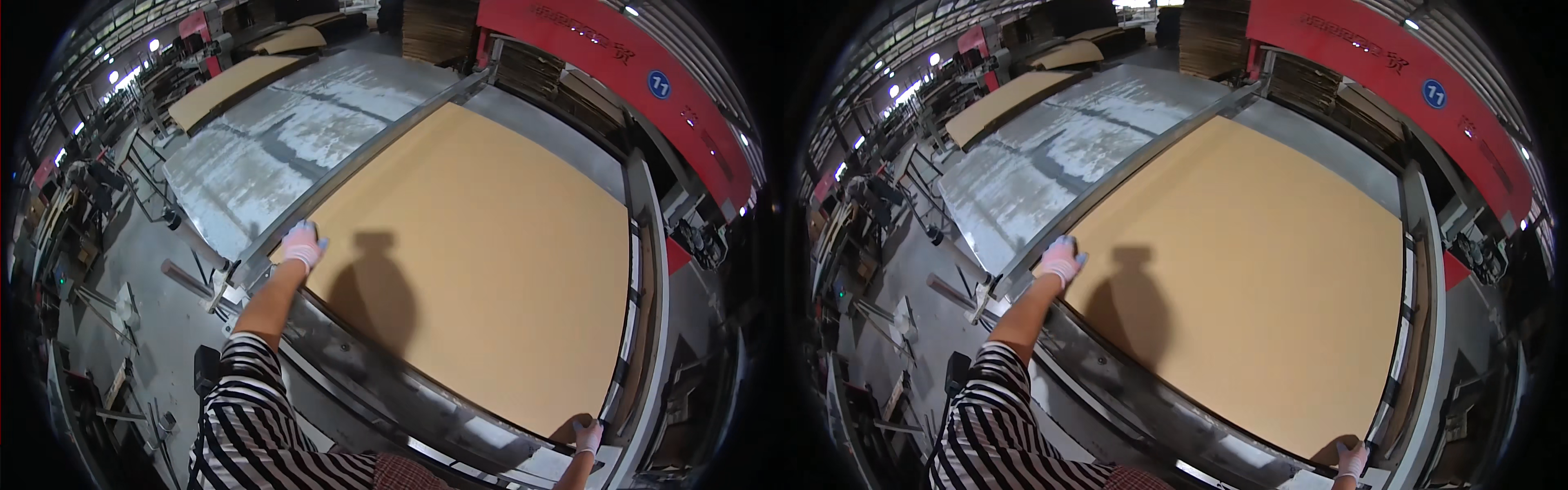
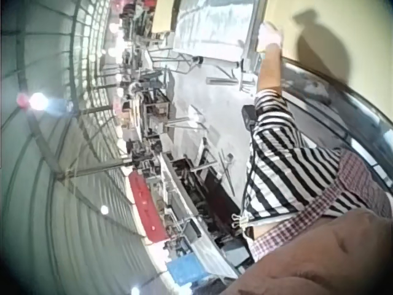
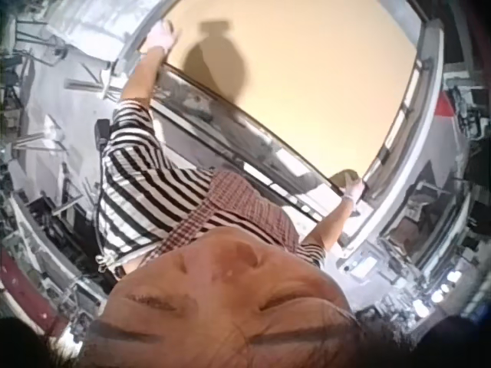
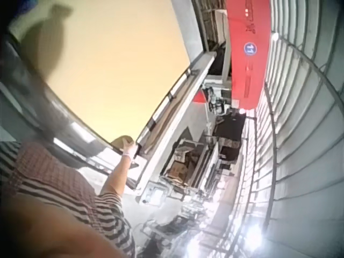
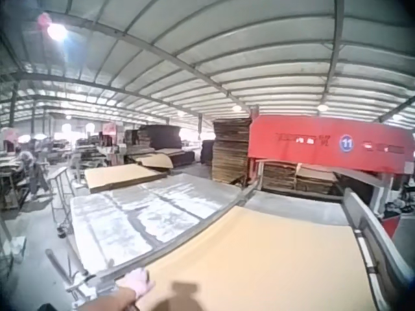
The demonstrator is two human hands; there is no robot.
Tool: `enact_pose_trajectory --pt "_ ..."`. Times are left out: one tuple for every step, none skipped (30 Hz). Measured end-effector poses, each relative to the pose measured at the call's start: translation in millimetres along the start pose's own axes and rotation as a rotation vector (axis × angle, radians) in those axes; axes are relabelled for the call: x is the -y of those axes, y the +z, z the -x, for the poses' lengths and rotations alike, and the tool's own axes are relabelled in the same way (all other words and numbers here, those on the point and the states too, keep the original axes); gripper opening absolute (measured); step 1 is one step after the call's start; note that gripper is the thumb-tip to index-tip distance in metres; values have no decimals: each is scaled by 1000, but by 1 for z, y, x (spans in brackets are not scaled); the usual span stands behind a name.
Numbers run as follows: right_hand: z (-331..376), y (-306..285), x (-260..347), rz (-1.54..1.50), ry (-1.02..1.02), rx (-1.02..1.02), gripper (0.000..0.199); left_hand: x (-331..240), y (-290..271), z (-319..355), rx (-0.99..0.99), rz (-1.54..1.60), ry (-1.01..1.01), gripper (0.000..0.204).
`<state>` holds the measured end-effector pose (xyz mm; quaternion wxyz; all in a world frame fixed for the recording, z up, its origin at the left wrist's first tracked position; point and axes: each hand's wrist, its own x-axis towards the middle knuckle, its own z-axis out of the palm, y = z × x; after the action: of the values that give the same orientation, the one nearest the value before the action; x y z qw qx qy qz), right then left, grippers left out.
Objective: Processing large cardboard sheets by feeding them into a machine and using a utility knife to cut strips.
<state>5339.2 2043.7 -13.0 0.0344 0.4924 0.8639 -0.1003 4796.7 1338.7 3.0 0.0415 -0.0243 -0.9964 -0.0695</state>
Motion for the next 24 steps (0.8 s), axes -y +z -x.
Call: enact_pose_trajectory --pt "3 4 11 -33 60 2 65 29 6 -10 -21 5 -72 60" --pt "1 9 4 -23 41 -27 64 26 10 -21 -3 16 -77 60" --pt "-3 15 -12 -10 32 -62 62 7 10 -31 69 25 -191 66" --pt "-9 18 -25 7 41 -66 62 -6 7 -40 138 26 -306 73" --pt "-15 20 -37 1 50 -17 62 -11 6 -47 155 33 -307 73" --pt "-23 21 -44 -7 61 37 63 -16 6 -50 94 6 -341 76" --pt "-25 21 -44 8 68 47 63 -17 9 -54 34 -28 -371 79" --pt "-27 21 -46 -17 45 6 61 -10 14 -58 -11 27 -358 82" --pt "-27 22 -50 -43 24 -34 60 -6 20 -60 7 23 -353 82" --pt "-29 23 -40 -70 16 8 56 4 21 -58 -6 47 -374 82" --pt "-33 18 -59 -199 23 15 55 -12 21 -62 -10 107 -369 83" --pt "-30 10 -81 -146 29 25 57 -29 17 -66 132 109 -386 82" --pt "-34 10 -72 -112 5 72 59 -22 17 -65 135 85 -394 82" --pt "-30 17 -18 -40 -74 113 56 7 6 -55 140 13 -440 80" --pt "-29 13 -3 -37 -76 127 56 12 6 -53 159 -11 -449 78" --pt "-32 11 4 117 -3 261 48 12 6 -54 163 -19 -454 78" --pt "-39 12 18 270 62 400 41 12 4 -52 131 -52 -433 78" --pt "-29 -15 48 527 173 617 33 1 -3 -52 87 -39 -387 77" --pt "-38 -14 -15 754 -60 649 32 -25 6 -57 103 5 -345 77" --pt "-47 -17 -70 1061 -347 610 33 -48 14 -58 78 -29 -305 78" --pt "-57 -15 -128 1321 -613 506 35 -69 30 -60 56 -59 -250 79" --pt "-61 8 -90 1256 -579 551 39 -47 32 -54 15 -133 -247 77" --pt "-61 31 -47 1131 -541 574 36 -21 27 -49 15 -138 -212 73" --pt "-72 31 -68 1173 -568 565 44 -4 62 -49 -175 -120 -87 68"
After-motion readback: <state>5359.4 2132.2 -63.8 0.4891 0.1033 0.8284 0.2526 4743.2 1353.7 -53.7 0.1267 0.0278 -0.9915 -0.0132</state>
